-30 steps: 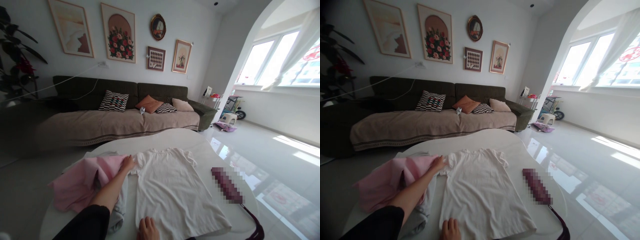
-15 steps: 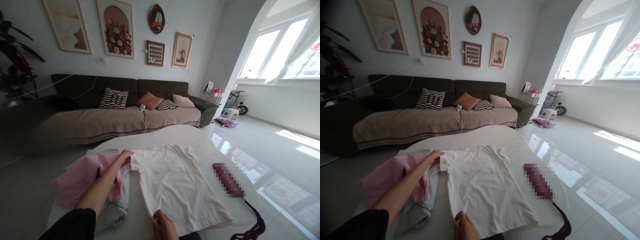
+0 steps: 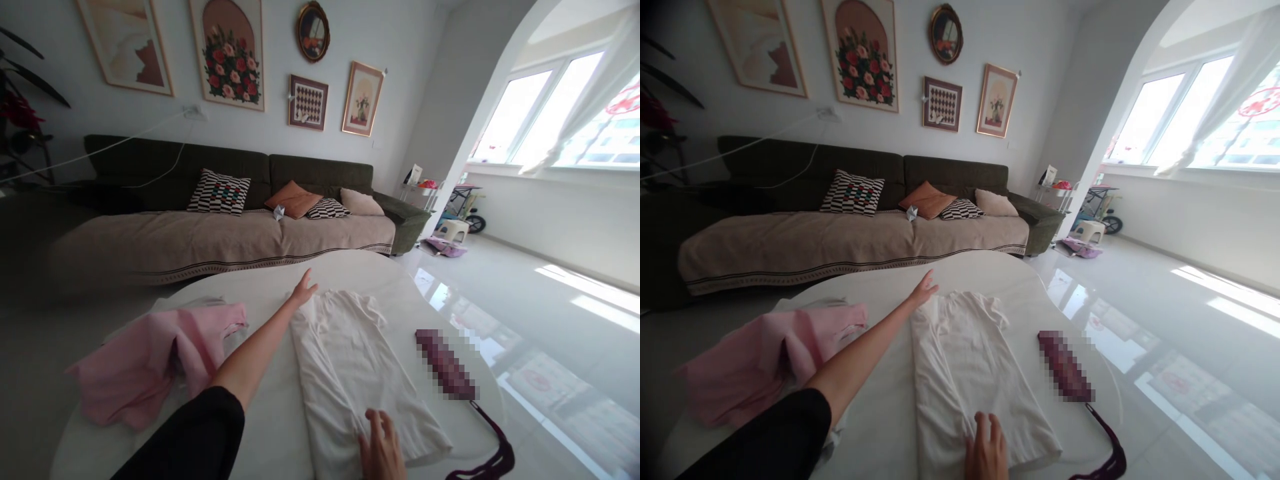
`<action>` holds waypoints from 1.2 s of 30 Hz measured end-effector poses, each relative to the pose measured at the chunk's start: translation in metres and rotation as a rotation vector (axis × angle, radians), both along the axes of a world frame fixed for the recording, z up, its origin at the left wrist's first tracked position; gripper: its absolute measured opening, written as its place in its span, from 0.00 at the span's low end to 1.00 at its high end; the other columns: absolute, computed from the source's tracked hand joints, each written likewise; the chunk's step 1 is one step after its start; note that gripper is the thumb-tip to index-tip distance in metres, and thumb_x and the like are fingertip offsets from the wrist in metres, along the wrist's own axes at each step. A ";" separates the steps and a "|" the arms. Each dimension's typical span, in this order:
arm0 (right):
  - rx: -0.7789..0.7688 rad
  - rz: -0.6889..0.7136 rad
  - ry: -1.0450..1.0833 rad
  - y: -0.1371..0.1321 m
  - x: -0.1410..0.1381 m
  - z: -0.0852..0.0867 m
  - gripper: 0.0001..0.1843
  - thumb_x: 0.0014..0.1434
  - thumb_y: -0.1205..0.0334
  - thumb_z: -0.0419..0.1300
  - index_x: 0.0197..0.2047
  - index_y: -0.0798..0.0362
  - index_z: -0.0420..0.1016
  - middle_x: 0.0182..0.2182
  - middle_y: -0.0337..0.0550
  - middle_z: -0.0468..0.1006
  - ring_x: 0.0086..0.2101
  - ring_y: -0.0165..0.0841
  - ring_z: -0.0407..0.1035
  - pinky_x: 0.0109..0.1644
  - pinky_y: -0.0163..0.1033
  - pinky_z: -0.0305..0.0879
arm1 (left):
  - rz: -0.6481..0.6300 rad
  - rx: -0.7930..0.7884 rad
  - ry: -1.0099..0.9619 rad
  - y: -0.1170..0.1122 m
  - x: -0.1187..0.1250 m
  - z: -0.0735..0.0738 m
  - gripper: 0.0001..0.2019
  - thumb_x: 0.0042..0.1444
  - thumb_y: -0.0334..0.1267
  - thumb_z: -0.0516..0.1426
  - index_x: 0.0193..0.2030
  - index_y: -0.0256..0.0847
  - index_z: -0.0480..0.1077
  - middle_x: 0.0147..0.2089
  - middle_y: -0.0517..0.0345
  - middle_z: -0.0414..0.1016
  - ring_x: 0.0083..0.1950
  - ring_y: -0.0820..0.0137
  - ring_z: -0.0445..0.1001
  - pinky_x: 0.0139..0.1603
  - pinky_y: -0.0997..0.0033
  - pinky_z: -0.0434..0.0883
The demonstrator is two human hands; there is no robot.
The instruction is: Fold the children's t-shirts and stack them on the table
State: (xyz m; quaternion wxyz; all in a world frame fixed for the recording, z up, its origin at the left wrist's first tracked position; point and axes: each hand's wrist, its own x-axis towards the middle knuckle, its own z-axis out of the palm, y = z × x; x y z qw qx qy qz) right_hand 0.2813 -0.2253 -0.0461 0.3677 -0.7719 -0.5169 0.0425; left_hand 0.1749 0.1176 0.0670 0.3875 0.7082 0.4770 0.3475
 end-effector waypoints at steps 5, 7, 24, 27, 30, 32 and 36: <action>-0.064 0.218 -0.299 0.004 -0.026 -0.014 0.18 0.56 0.65 0.47 0.47 0.51 0.71 0.53 0.49 0.67 0.54 0.41 0.59 0.54 0.44 0.59 | 0.007 0.099 0.128 -0.055 -0.004 -0.042 0.26 0.55 0.34 0.49 0.61 0.29 0.51 0.63 0.40 0.52 0.65 0.64 0.49 0.64 0.65 0.47; -0.096 0.291 -0.310 0.011 -0.044 -0.016 0.20 0.56 0.64 0.49 0.52 0.47 0.69 0.55 0.44 0.65 0.56 0.41 0.56 0.56 0.46 0.57 | -0.018 0.118 0.211 -0.085 -0.013 -0.064 0.28 0.55 0.38 0.49 0.61 0.26 0.52 0.64 0.37 0.49 0.66 0.60 0.45 0.64 0.61 0.44; -0.288 0.425 -0.190 0.056 -0.129 0.035 0.32 0.52 0.60 0.57 0.60 0.44 0.56 0.61 0.48 0.52 0.59 0.48 0.47 0.55 0.56 0.54 | -0.297 0.280 0.719 -0.135 -0.095 -0.054 0.32 0.55 0.50 0.48 0.65 0.47 0.42 0.68 0.54 0.38 0.67 0.59 0.35 0.62 0.48 0.41; -0.347 0.315 -0.209 0.048 -0.076 0.038 0.25 0.55 0.63 0.51 0.57 0.49 0.62 0.60 0.50 0.53 0.59 0.45 0.46 0.57 0.52 0.52 | -0.340 0.312 0.635 -0.188 -0.106 -0.078 0.31 0.57 0.54 0.42 0.65 0.49 0.40 0.68 0.56 0.38 0.67 0.59 0.38 0.62 0.51 0.45; -0.387 0.428 -0.186 0.040 -0.023 0.039 0.25 0.53 0.63 0.51 0.56 0.52 0.64 0.60 0.48 0.55 0.59 0.40 0.49 0.58 0.45 0.51 | -0.332 0.279 0.647 -0.219 -0.117 -0.094 0.31 0.57 0.56 0.42 0.65 0.53 0.40 0.68 0.58 0.39 0.67 0.58 0.39 0.62 0.47 0.43; -0.363 0.480 -0.151 0.045 0.007 0.044 0.23 0.53 0.65 0.51 0.53 0.50 0.66 0.57 0.44 0.62 0.56 0.33 0.56 0.57 0.37 0.52 | -0.319 0.264 0.654 -0.224 -0.119 -0.095 0.31 0.56 0.56 0.43 0.65 0.54 0.41 0.67 0.58 0.40 0.67 0.56 0.40 0.62 0.44 0.40; -0.420 0.173 -0.101 0.086 0.062 0.065 0.16 0.54 0.69 0.51 0.45 0.53 0.71 0.46 0.47 0.72 0.46 0.31 0.66 0.48 0.32 0.58 | -0.326 0.232 0.645 -0.220 -0.115 -0.088 0.33 0.53 0.57 0.47 0.64 0.54 0.42 0.67 0.59 0.41 0.67 0.55 0.40 0.62 0.44 0.41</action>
